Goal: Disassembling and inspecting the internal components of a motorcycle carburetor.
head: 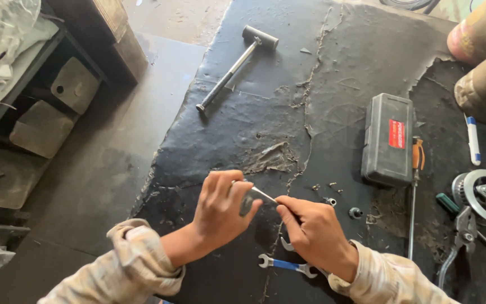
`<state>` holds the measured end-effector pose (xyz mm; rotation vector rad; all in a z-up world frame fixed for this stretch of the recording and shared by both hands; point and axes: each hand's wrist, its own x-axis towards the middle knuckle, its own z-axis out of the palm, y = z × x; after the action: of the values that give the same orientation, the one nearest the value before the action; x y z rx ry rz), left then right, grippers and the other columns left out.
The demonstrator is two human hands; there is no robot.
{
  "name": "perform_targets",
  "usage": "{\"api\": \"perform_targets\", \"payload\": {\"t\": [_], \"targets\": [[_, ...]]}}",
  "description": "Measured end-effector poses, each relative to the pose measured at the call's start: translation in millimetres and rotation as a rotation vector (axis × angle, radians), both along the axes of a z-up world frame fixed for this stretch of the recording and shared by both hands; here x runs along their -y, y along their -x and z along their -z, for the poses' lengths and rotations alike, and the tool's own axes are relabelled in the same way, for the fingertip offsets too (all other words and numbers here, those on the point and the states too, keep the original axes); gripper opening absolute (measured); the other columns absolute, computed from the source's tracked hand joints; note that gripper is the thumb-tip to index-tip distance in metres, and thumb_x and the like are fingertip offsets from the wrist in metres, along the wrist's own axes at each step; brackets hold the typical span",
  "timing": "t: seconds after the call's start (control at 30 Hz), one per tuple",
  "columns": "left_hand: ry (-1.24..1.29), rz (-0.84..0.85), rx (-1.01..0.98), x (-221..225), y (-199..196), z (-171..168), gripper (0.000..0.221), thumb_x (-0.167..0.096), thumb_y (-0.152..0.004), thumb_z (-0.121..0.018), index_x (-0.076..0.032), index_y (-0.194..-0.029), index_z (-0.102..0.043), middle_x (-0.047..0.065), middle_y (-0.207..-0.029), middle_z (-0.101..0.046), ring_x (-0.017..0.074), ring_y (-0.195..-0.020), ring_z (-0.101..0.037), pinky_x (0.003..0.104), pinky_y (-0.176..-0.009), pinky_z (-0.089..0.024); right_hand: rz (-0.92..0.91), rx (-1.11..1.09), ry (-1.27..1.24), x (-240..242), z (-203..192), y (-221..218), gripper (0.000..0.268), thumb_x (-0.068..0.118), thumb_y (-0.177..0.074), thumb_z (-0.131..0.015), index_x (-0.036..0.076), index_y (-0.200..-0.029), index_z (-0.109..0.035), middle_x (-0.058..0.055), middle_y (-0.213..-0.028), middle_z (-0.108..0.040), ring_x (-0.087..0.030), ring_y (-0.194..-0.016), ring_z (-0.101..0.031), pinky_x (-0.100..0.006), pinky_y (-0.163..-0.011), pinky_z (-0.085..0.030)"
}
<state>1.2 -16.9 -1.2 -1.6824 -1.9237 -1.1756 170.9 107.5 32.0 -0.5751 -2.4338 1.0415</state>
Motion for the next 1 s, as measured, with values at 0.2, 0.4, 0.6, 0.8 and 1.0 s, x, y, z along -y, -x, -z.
{"api": "perform_targets", "payload": {"t": [0.2,0.4,0.6,0.8,1.0], "targets": [[-0.027,0.054,0.417,51,-11,16,0.059,-0.019,-0.069,-0.091,-0.002,-0.110,-0.053,0.019,-0.135,-0.056,0.0364,-0.118,-0.060,0.041,-0.098,-0.050,-0.209,-0.008,-0.060,8,0,-3,0.020,0.010,-0.089,-0.070,0.005,-0.109,-0.073,-0.010,-0.068,-0.064,-0.026,-0.049,-0.060,-0.036,-0.046,-0.046],[0.157,-0.077,0.340,57,2,-8,0.066,-0.022,-0.053,-0.099,-0.004,-0.108,-0.067,0.014,-0.117,-0.064,0.0379,-0.113,-0.058,0.047,-0.100,-0.045,-0.217,0.044,0.097,11,10,-4,0.028,0.007,-0.092,-0.066,0.005,-0.118,-0.073,-0.006,-0.072,-0.063,-0.016,-0.056,-0.059,-0.030,-0.053,-0.047],[0.191,0.167,0.605,55,19,23,0.068,-0.023,-0.057,-0.098,-0.005,-0.113,-0.063,0.014,-0.129,-0.066,0.0337,-0.120,-0.064,0.043,-0.101,-0.051,-0.169,0.063,0.594,-4,32,-14,0.031,0.006,-0.098,-0.061,-0.004,-0.125,-0.072,0.002,-0.090,-0.072,-0.004,-0.076,-0.058,-0.023,-0.063,-0.047],[0.019,0.395,0.418,64,2,17,0.063,-0.014,-0.059,-0.095,-0.007,-0.103,-0.052,0.015,-0.121,-0.059,0.0407,-0.111,-0.064,0.046,-0.095,-0.052,-0.145,0.299,1.361,-4,19,-40,0.038,0.016,-0.101,-0.054,-0.005,-0.131,-0.067,0.004,-0.065,-0.047,-0.004,-0.050,-0.033,-0.022,-0.043,-0.024],[0.250,0.577,0.615,63,-8,33,0.063,-0.015,-0.074,-0.094,-0.006,-0.112,-0.044,0.018,-0.130,-0.057,0.0355,-0.095,-0.072,0.040,-0.076,-0.059,-0.256,0.459,1.418,2,27,-62,0.039,0.019,-0.102,-0.050,0.004,-0.137,-0.061,0.004,-0.069,-0.044,-0.005,-0.053,-0.034,-0.023,-0.045,-0.025]]}}
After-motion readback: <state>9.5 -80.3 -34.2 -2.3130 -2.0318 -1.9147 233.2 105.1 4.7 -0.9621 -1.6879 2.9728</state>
